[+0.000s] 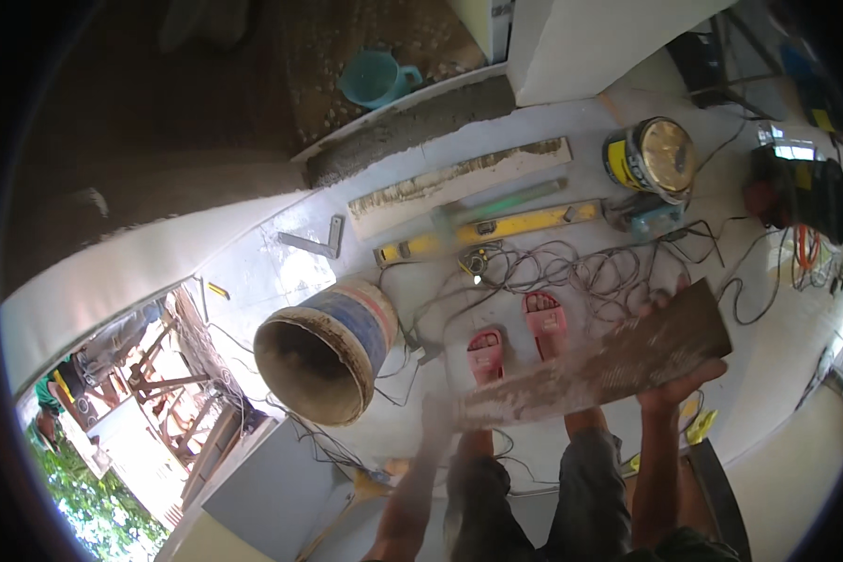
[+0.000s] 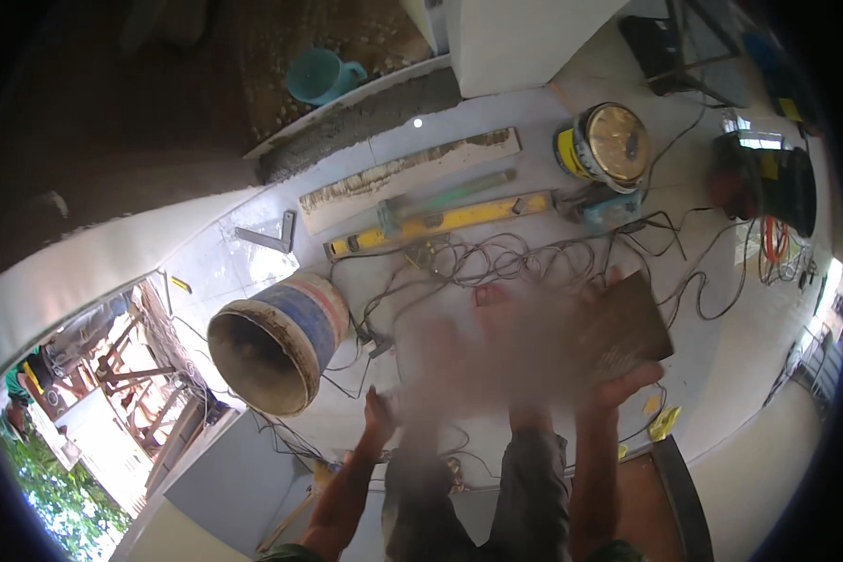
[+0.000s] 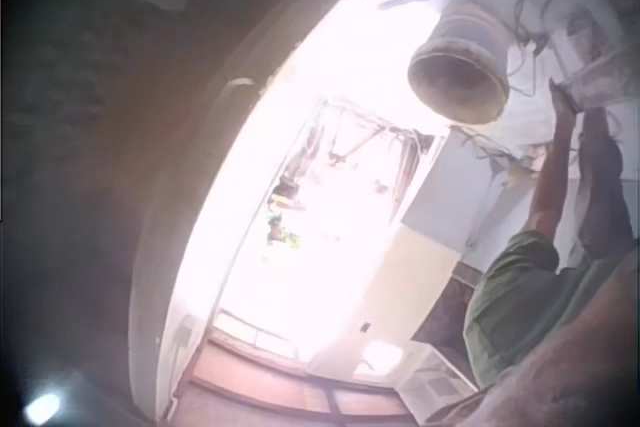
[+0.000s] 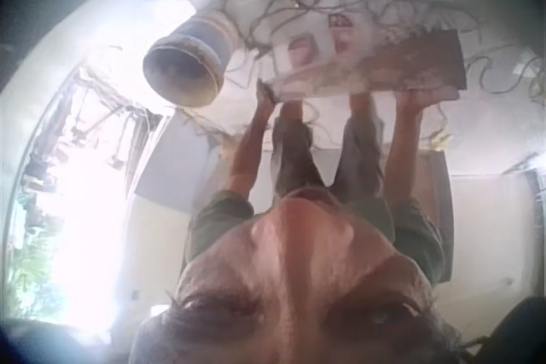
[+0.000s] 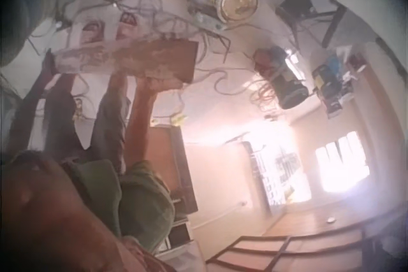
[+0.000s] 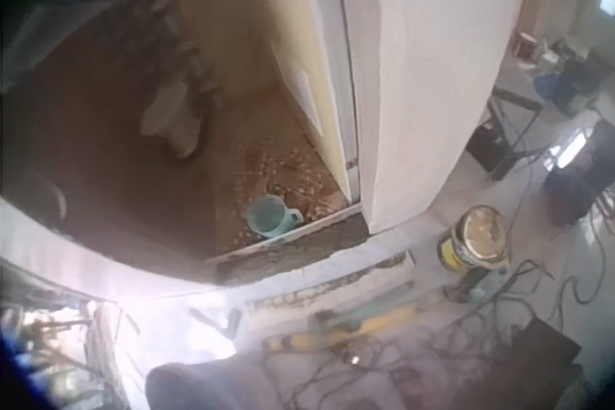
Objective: Preparing a threshold surface with mortar and installing a piece of tile, then checking the level.
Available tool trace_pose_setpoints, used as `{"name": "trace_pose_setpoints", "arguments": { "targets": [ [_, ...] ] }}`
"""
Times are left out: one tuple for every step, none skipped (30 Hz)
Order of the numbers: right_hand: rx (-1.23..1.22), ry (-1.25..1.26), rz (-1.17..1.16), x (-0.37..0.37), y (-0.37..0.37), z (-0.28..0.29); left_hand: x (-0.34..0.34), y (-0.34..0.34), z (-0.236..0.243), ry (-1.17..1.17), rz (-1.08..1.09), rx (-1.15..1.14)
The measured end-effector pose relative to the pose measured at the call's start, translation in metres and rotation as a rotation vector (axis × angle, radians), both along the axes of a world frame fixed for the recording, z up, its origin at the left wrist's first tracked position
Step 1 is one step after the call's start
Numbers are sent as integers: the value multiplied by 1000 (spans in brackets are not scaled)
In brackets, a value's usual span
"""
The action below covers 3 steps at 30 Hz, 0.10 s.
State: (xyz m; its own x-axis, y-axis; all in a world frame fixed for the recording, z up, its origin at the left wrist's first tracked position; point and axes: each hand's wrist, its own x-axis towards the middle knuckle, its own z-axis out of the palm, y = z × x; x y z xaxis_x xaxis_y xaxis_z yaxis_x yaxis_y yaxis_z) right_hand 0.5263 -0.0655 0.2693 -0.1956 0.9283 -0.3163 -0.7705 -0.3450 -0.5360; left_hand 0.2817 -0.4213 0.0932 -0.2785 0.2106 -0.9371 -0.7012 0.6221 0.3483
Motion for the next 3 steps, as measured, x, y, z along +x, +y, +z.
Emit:
{"name": "trace_pose_setpoints", "arguments": {
  "targets": [
    [-77,-20,-22,-1,-7,14,-5,-2,16,-171,174,-243],
    [17,80,32,-10,-12,29,-8,-11,32,-15,-164,-255],
    [115,175,86,-27,-17,49,-11,-28,49,140,-501,-258]
  ]
}}
